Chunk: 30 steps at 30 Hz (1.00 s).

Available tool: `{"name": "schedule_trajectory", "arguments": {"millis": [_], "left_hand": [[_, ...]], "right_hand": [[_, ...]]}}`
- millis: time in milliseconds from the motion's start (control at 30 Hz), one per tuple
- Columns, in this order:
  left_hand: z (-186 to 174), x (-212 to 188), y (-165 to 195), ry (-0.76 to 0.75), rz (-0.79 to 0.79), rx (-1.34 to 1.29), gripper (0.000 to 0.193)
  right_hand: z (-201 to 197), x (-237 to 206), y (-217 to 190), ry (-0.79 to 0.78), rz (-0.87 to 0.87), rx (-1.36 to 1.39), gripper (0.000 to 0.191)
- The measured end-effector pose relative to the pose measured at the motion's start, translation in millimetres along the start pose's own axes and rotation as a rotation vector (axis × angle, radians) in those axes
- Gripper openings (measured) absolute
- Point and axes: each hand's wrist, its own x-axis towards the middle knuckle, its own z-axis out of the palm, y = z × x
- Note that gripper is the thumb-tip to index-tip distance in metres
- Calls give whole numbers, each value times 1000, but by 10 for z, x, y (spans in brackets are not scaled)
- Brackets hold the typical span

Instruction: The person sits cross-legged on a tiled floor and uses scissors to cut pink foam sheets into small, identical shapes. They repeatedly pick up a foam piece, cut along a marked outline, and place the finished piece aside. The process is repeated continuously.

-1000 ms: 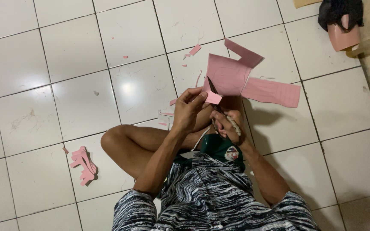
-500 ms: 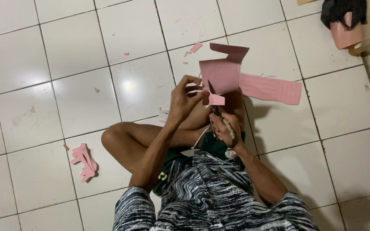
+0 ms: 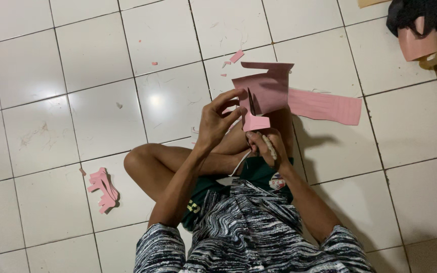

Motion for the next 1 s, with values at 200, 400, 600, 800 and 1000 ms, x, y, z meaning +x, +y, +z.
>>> {"name": "schedule_trajectory", "arguments": {"millis": [200,400,600,800,1000], "left_hand": [[17,-33,-44,18,-15,-43,46],[34,-83,-112,54,-21,-12,47],[105,-114,-115,104,-52,-52,50],[-67,73,97,203,5,206,54],[-298,155,194,14,16,231,30]], "right_hand": [[29,-34,-40,3,22,110,36],[43,-57,21,29,70,144,39],[52,-65,195,109,37,-8,34],[-28,-73,381,66,-7,-248,43],[-33,-36,370,-70,26,-58,34]]}}
